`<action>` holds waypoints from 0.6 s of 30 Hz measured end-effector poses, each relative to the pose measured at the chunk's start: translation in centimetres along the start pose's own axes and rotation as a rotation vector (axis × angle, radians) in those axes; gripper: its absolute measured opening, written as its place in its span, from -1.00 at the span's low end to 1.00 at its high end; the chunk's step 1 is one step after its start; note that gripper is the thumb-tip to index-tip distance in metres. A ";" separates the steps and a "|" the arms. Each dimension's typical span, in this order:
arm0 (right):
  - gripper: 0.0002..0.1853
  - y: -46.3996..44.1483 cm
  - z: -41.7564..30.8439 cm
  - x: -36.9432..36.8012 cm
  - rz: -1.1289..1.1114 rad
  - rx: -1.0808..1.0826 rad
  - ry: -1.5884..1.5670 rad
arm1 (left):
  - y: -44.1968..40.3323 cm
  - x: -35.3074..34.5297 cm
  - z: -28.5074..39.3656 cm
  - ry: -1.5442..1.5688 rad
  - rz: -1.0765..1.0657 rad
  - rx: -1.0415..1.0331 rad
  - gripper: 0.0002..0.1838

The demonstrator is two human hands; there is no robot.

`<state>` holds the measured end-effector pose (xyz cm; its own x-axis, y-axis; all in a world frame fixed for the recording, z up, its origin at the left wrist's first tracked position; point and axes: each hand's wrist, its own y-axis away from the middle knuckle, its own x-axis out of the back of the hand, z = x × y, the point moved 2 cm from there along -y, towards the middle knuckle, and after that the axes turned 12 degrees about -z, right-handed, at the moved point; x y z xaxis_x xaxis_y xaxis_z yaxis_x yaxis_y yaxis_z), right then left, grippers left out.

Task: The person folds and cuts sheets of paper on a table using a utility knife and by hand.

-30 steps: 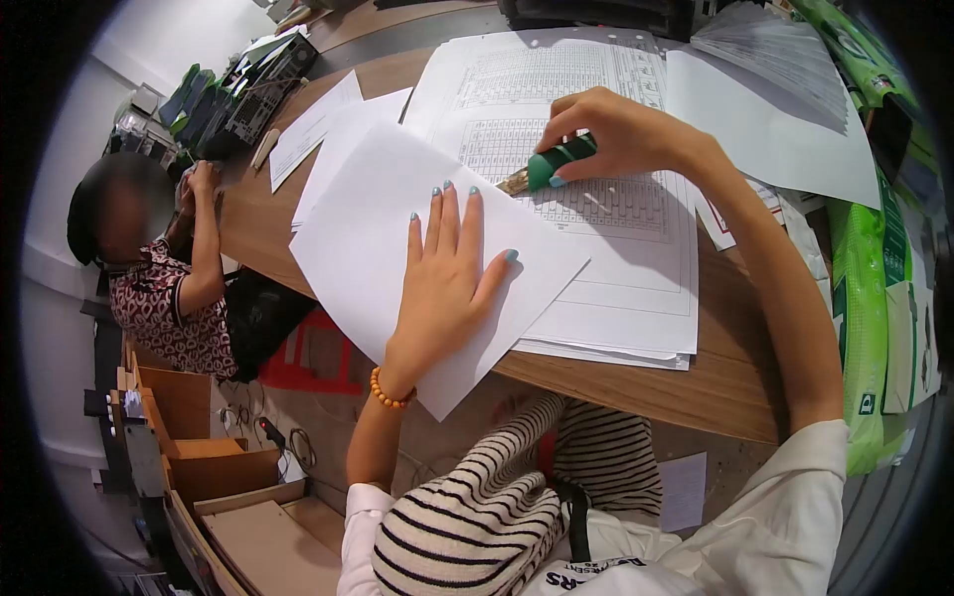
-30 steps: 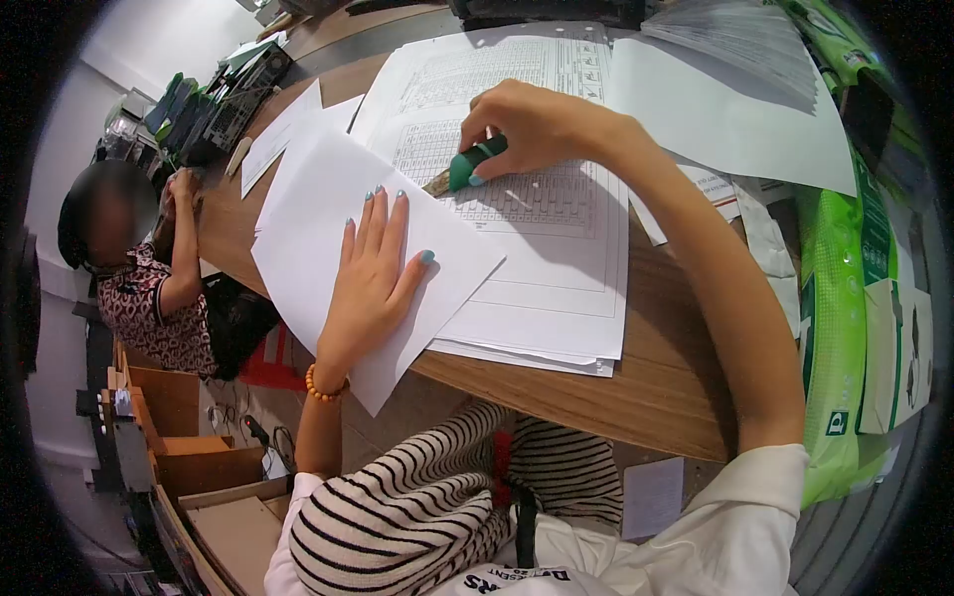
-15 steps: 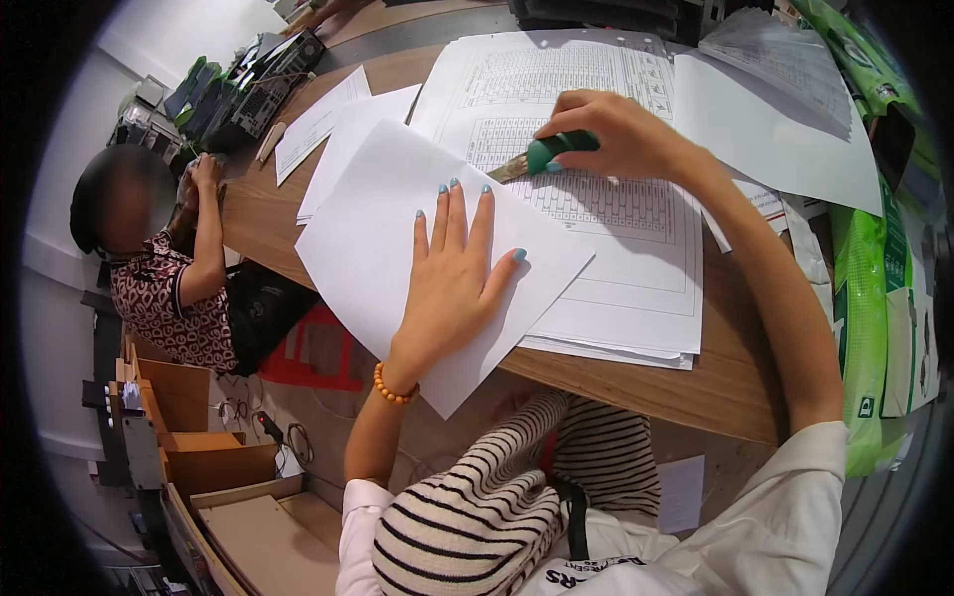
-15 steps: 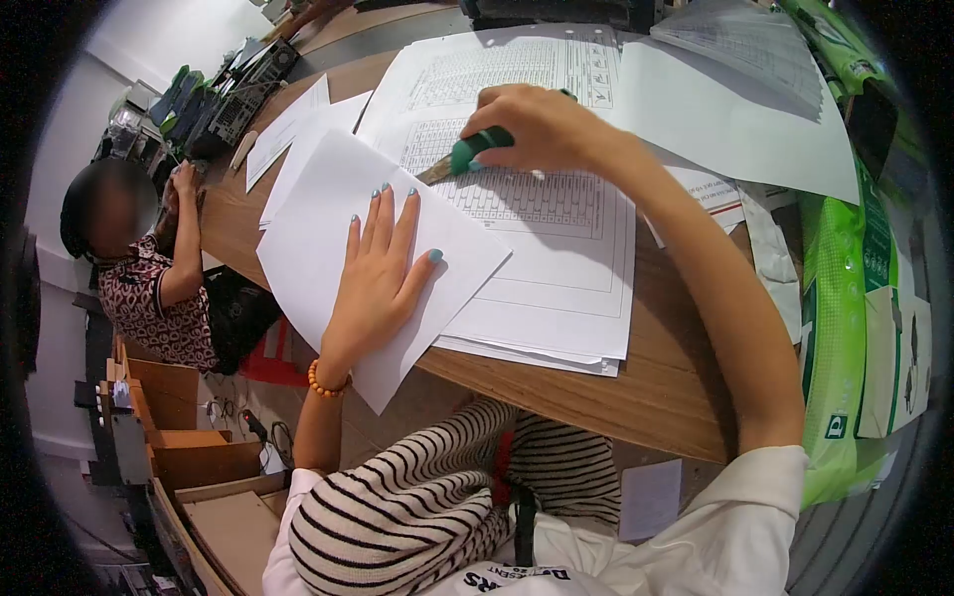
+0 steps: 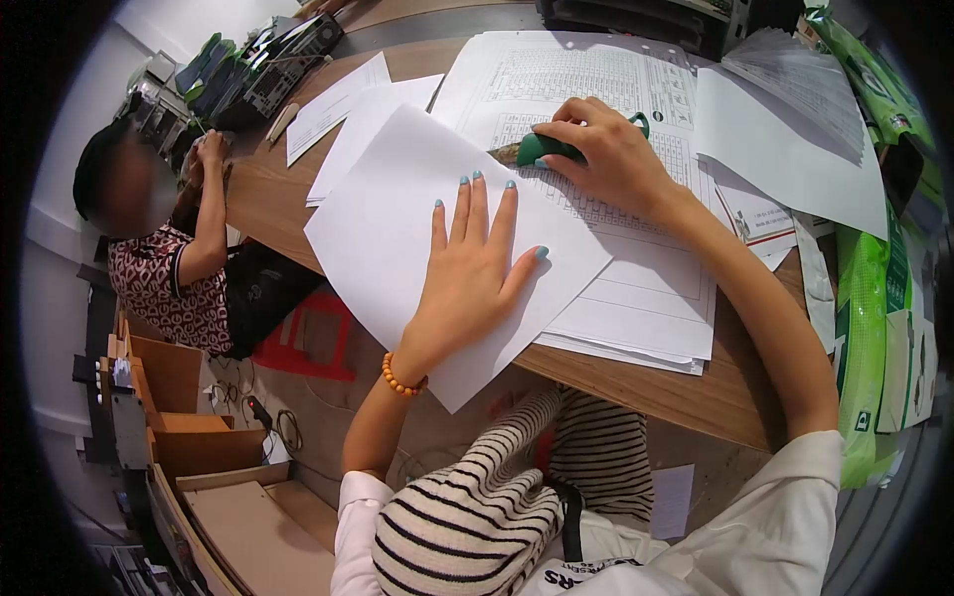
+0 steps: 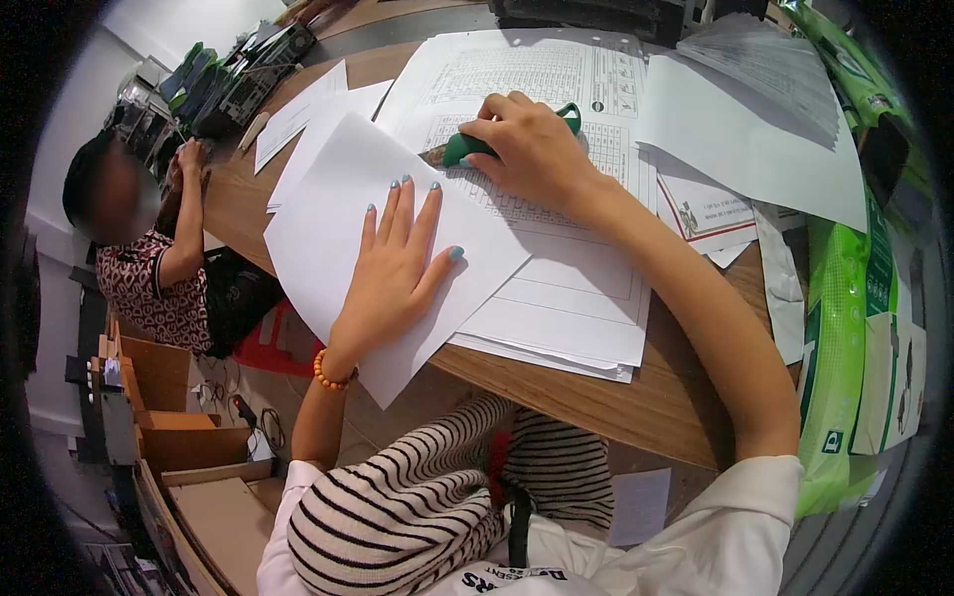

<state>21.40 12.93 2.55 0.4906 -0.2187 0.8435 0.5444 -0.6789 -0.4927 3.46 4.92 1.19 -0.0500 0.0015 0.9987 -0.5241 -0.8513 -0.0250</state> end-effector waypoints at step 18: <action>-0.74 -1.0 0.3 0.5 -0.131 -0.016 -0.040 | -1.9 0.5 -3.9 0.038 0.066 0.085 -0.32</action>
<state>21.34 13.72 3.43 0.4426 -0.0994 0.8912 0.5950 -0.7110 -0.3748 1.08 8.56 1.55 -0.1148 -0.0379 0.9927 -0.4451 -0.8914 -0.0855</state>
